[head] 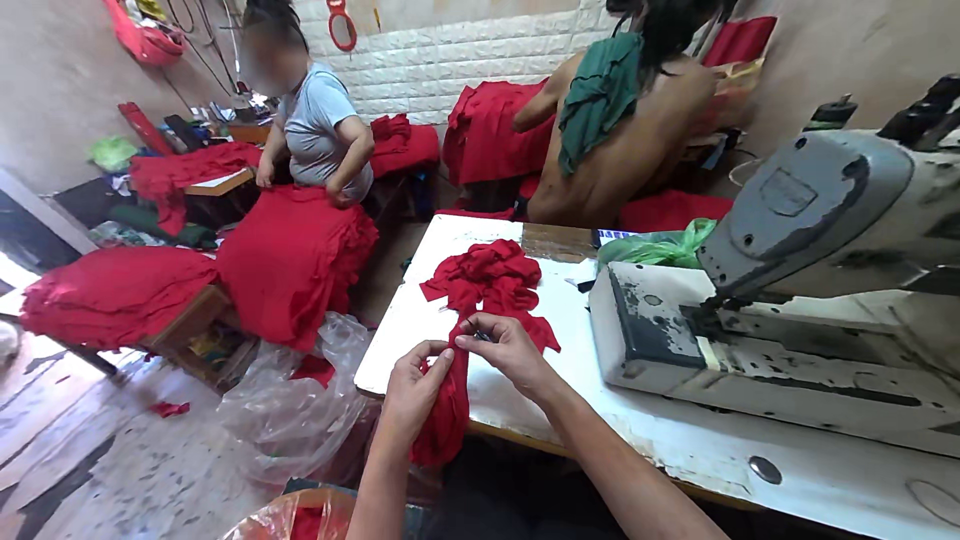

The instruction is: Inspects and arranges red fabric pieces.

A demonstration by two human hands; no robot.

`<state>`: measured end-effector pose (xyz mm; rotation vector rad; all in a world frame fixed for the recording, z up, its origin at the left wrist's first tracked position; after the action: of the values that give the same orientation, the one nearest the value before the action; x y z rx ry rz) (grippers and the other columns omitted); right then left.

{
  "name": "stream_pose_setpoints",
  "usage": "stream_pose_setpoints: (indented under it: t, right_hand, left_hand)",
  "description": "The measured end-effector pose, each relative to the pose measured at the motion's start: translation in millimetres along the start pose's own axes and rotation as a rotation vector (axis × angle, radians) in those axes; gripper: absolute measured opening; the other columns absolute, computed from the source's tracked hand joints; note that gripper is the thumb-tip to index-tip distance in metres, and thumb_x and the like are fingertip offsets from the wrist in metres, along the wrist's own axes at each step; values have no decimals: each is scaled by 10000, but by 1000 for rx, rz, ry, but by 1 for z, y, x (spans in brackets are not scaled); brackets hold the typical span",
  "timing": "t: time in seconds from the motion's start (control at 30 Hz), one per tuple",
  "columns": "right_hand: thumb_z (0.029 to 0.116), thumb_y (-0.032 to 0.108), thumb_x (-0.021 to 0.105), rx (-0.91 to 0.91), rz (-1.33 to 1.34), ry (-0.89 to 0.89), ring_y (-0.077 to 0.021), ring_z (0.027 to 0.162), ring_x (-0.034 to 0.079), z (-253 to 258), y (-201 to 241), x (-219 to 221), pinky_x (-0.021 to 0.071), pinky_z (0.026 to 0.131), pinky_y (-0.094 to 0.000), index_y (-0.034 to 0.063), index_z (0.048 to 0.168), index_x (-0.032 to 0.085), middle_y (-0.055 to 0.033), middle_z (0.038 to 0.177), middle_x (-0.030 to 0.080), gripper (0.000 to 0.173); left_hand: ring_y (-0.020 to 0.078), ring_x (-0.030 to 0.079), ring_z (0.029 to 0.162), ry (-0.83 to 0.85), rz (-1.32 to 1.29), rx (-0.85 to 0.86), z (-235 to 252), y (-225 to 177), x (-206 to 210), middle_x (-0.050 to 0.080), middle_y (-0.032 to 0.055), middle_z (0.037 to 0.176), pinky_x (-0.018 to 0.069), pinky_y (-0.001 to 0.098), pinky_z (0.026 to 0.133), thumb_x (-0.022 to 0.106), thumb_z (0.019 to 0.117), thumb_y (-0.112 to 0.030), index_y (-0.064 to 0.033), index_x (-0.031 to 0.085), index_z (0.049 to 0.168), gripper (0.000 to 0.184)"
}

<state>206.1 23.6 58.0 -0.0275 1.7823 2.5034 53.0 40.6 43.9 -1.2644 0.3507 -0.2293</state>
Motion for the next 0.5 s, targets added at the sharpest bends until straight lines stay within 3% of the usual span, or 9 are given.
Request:
stream_pose_setpoints:
  t: [0.1,0.17,0.23,0.33,0.5]
  right_hand:
    - [953,83,649,-35,12,66,52,678,527,-1,10,0,435,623,-133,24,1008,705,67,844,655,99]
    - [953,74,642,-51,16,104,60,693,532,-2,13,1,440,633,-127,24,1011,709,76,855,660,102]
    - [954,73,638,-60,26,112,58,697,537,-3,14,2,444,637,-130,24,1006,710,75,857,663,101]
    - [954,71,638,-33,59,83,56,654,519,-4,13,1,422,596,-128,42,980,699,79,827,653,73]
    - [976,118,625,0,57,90,59,580,455,-7,10,5,373,533,-125,55,972,676,94,759,589,81]
  left_hand:
    - [34,669,889,-10,-292,-90,0,0,-5,725,28,1070,547,198,773,428,1074,-81,17,673,1182,284]
    - [29,674,859,39,-410,-134,-1,-1,-5,729,29,1067,549,179,730,404,1080,-82,12,670,1201,307]
    - [23,664,791,95,-472,-132,-3,-4,-2,727,15,999,556,176,702,459,1056,-63,2,684,1176,264]
    - [41,669,755,47,-435,-80,-4,-7,-6,710,2,865,576,207,709,579,988,-9,-12,691,1014,116]
    - [28,652,722,1,-314,3,-6,-10,-11,697,-20,815,562,195,687,612,972,-7,-23,709,941,104]
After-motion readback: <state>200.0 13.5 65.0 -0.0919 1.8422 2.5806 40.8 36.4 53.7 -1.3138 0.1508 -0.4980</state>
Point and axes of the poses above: each hand's wrist, its own z-axis towards the middle knuckle, its own x-axis out of the palm, y = z × x, the point moved 7 cm from there along z, towards the middle knuckle
